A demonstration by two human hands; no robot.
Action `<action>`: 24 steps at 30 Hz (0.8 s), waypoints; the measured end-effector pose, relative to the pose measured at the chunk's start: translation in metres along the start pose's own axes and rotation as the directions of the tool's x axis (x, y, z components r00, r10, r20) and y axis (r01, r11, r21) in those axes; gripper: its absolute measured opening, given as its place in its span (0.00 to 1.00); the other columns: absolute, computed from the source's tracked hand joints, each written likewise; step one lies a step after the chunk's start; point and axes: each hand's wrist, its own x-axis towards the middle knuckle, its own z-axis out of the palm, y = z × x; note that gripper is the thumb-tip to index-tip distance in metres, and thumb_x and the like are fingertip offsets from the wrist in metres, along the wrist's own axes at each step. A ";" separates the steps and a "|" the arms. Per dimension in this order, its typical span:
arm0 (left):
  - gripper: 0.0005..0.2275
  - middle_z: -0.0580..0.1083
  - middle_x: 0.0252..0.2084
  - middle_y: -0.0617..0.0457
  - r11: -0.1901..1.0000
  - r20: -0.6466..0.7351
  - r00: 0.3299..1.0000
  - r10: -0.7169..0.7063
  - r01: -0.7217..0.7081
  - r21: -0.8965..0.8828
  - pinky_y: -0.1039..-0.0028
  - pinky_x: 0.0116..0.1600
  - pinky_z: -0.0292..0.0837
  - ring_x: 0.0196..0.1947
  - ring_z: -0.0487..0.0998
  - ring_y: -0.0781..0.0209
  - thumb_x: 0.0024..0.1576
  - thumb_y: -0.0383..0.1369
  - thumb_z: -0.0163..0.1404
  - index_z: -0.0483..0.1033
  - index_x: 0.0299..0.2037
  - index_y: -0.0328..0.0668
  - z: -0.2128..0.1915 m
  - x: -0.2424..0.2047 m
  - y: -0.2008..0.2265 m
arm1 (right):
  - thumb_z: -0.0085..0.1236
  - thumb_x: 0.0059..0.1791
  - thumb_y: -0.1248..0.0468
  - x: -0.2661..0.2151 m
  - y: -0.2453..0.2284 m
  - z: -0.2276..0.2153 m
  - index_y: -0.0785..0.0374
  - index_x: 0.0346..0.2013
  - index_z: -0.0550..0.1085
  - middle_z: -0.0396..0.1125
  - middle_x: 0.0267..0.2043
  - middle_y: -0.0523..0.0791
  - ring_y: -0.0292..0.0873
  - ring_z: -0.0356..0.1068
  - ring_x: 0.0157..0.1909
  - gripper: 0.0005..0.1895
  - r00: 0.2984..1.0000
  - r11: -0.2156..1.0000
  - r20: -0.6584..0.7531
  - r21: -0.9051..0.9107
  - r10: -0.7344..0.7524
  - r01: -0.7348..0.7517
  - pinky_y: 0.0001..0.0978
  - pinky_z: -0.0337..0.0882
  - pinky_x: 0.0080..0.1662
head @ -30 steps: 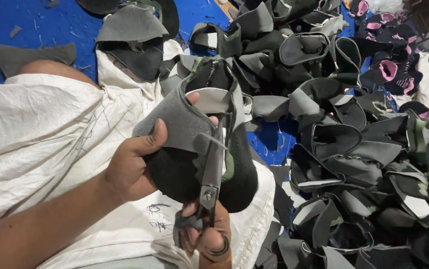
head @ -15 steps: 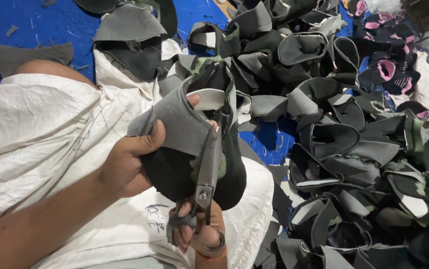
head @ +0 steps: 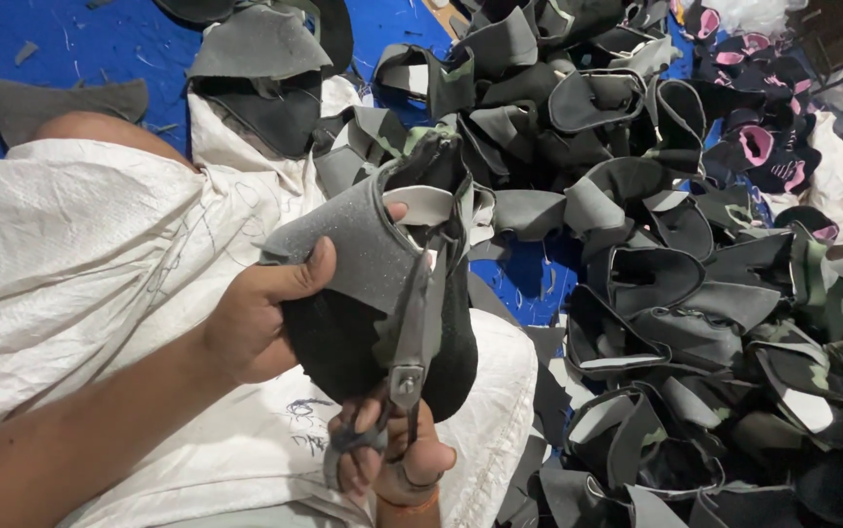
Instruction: The person sits on the floor and uses shears to cut the upper parts of black shoes. They pick up shoes from a pile, trim the material, and discard the cut pieces onto a white sack on their lap.
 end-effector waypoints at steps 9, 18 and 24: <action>0.24 0.74 0.58 0.39 0.997 -0.197 0.979 0.053 -0.039 0.072 0.55 0.64 0.70 0.58 0.76 0.47 0.66 0.42 0.43 0.65 0.65 0.29 -0.005 0.003 0.008 | 0.70 0.46 0.47 -0.001 0.001 0.008 0.71 0.48 0.68 0.66 0.30 0.46 0.38 0.66 0.28 0.33 0.989 0.989 0.004 -0.005 -0.150 0.150 0.31 0.74 0.28; 0.17 0.77 0.51 0.45 0.987 -0.363 0.918 0.158 -0.136 0.085 0.59 0.61 0.73 0.52 0.78 0.53 0.66 0.39 0.48 0.72 0.56 0.32 -0.015 -0.001 0.022 | 0.60 0.50 0.37 -0.021 0.000 0.025 0.75 0.63 0.63 0.68 0.39 0.51 0.47 0.72 0.42 0.46 0.999 0.974 -0.020 -0.223 0.026 -0.030 0.45 0.77 0.44; 0.18 0.78 0.50 0.47 0.950 -0.296 0.925 0.240 -0.160 0.269 0.63 0.60 0.75 0.51 0.80 0.57 0.62 0.37 0.55 0.73 0.56 0.32 -0.015 0.002 0.029 | 0.59 0.56 0.58 -0.022 -0.020 -0.013 0.77 0.61 0.64 0.69 0.34 0.53 0.49 0.73 0.35 0.28 0.868 0.800 -0.223 -0.535 -0.443 0.271 0.46 0.77 0.39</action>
